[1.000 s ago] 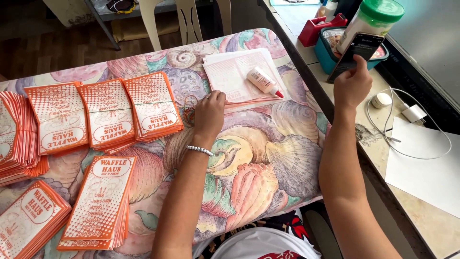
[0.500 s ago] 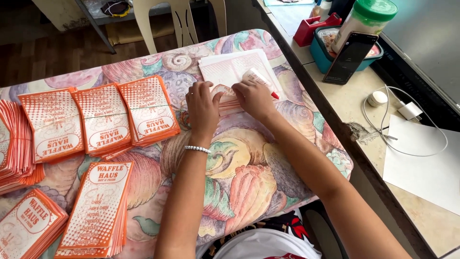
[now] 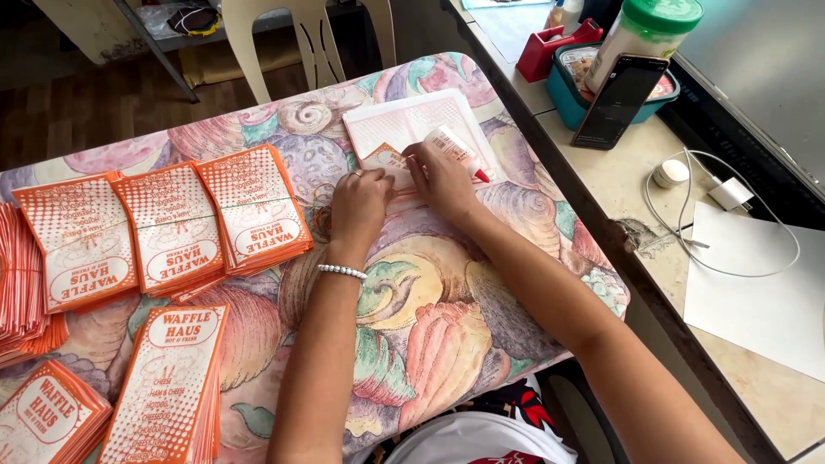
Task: Folding and stacking paper bags at a table, occasionally using glue.
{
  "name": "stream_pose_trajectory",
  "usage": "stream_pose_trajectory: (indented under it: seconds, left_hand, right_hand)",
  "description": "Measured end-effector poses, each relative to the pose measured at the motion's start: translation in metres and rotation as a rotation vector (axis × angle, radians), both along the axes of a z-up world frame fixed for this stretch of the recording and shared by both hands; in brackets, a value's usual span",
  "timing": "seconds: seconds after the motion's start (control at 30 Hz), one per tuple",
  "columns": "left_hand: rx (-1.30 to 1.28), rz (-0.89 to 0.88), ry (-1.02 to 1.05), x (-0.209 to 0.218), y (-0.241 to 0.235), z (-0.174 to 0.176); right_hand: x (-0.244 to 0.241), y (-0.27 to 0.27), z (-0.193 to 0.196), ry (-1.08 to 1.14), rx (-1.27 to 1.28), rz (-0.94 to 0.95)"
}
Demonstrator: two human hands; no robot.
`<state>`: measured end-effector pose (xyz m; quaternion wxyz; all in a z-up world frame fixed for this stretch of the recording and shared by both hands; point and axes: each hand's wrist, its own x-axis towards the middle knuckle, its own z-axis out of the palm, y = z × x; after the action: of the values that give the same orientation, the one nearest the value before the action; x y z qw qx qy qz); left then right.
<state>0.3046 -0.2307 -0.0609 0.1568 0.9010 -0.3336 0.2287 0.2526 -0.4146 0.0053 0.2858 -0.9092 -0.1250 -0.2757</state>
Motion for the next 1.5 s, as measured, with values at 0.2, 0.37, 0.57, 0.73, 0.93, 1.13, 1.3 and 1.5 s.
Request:
stream_pose_trajectory:
  seconds: [0.2, 0.37, 0.57, 0.73, 0.93, 1.13, 1.3, 1.5]
  left_hand:
    - [0.132, 0.021, -0.044, -0.013, -0.002, 0.033]
    - [0.089, -0.004, -0.031, -0.014, -0.002, 0.034]
    - [0.067, 0.02, 0.001, -0.02, 0.005, 0.039]
    - [0.042, 0.038, -0.005, -0.026, 0.003, 0.042]
    - [-0.079, 0.023, -0.038, -0.036, 0.001, 0.061]
    - [-0.308, -0.007, 0.118, -0.032, 0.004, 0.057]
    - [-0.288, 0.134, 0.158, -0.025, 0.007, 0.046]
    - [-0.323, 0.161, 0.161, -0.019, 0.005, 0.032]
  right_hand:
    - [0.006, -0.003, -0.009, -0.092, 0.04, 0.056]
    - [0.008, -0.038, 0.01, -0.205, 0.123, 0.036]
    - [-0.003, -0.172, 0.015, -0.383, -0.16, -0.638]
    - [-0.014, -0.22, -0.006, -0.154, -0.269, -1.09]
    - [-0.012, -0.185, 0.013, -0.221, -0.184, -1.131]
    - [-0.019, -0.066, 0.041, -0.407, -0.231, -0.293]
    - [-0.018, -0.019, 0.031, -0.275, -0.188, 0.121]
    - [-0.007, -0.051, 0.022, -0.36, -0.048, 0.015]
